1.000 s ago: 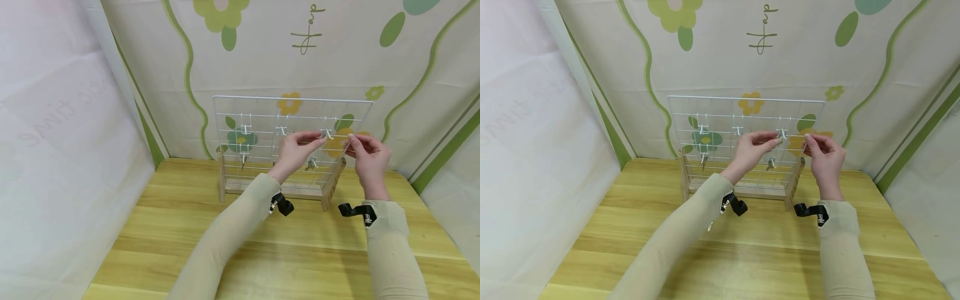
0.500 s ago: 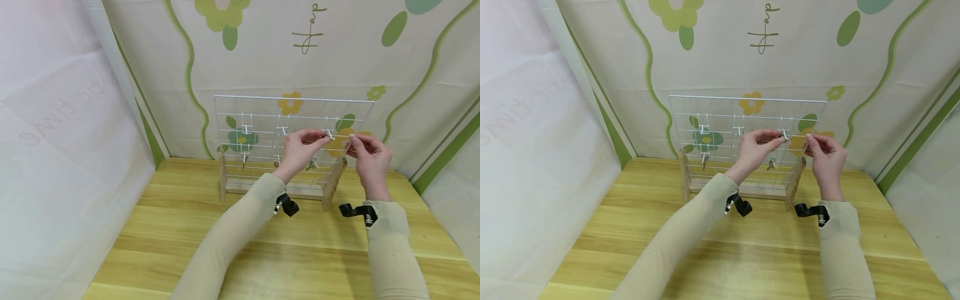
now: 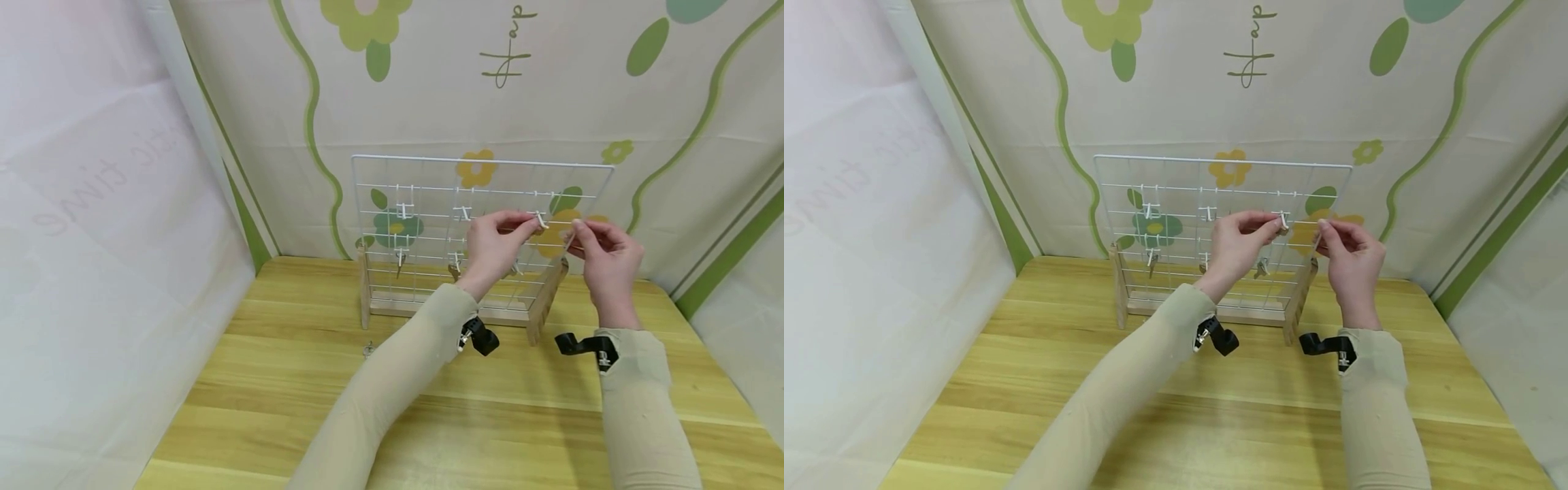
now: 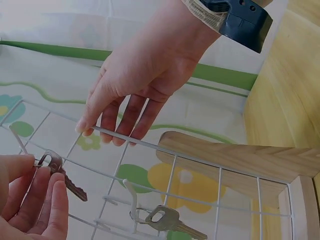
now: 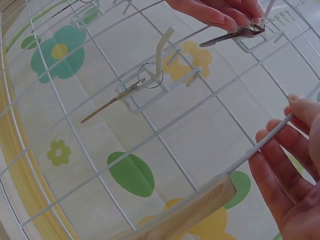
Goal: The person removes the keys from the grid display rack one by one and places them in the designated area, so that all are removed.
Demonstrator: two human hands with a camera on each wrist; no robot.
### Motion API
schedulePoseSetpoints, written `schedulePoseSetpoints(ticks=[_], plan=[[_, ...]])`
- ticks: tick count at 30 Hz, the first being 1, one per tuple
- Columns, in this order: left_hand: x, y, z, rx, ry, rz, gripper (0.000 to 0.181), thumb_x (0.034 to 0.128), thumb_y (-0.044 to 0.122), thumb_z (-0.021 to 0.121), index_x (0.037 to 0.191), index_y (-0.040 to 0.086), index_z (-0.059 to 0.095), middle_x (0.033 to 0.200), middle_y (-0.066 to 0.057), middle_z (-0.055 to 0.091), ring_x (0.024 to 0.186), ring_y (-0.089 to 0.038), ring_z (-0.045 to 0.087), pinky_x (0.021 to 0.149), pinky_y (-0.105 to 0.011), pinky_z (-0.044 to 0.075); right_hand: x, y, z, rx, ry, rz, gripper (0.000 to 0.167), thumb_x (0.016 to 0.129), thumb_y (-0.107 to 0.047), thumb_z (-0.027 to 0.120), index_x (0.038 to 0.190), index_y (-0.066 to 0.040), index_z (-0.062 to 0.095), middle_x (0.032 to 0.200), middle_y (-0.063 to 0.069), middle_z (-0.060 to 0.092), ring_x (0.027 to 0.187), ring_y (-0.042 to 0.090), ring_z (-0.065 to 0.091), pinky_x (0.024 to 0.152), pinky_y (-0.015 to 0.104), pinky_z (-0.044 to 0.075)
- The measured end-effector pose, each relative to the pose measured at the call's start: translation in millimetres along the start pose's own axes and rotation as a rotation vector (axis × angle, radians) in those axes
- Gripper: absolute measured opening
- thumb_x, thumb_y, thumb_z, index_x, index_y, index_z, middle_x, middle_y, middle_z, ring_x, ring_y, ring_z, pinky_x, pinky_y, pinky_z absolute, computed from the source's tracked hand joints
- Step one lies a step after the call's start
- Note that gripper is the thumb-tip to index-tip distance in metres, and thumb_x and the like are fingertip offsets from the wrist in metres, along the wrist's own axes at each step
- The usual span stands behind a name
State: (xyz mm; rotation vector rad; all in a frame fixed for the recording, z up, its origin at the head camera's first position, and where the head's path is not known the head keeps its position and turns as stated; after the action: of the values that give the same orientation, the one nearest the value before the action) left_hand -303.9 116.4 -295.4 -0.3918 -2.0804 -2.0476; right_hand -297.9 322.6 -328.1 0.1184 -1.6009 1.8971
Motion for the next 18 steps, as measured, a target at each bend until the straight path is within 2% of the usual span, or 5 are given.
schedulePoseSetpoints(ticks=[8,18], plan=[[-6.2,0.5,-7.1,-0.009,0.020,-0.001,0.007,0.0931,0.021,0.078,0.097,0.015,0.080,0.082,0.016,0.070,0.074,-0.001,0.065,0.064,-0.020,0.055,-0.6,0,0,0.011,0.000,0.006,0.030,0.087,-0.010,0.081,0.104,0.014,0.072,0.086,0.017,0.074,0.073,0.019,0.073,0.069,0.028,0.059],[-12.7,2.3,-13.8,-0.020,-0.052,0.022,0.009,0.0943,0.021,0.077,0.100,0.014,0.079,0.089,0.014,0.070,0.079,-0.003,0.065,0.069,-0.019,0.055,-1.3,0,-2,-0.018,-0.002,0.040,0.032,0.087,-0.013,0.081,0.107,0.011,0.073,0.091,0.018,0.073,0.075,0.021,0.072,0.071,0.029,0.058]])
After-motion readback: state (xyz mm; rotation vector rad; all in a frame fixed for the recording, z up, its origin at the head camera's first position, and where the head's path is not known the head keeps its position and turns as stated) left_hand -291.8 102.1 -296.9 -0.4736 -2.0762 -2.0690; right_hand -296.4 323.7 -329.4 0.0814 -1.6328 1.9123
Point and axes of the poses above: each hand's wrist, its own x-axis towards the middle knuckle, its own z-axis out of the palm, y = z × x, the point moved 5 cm from there along x, towards the middle knuckle
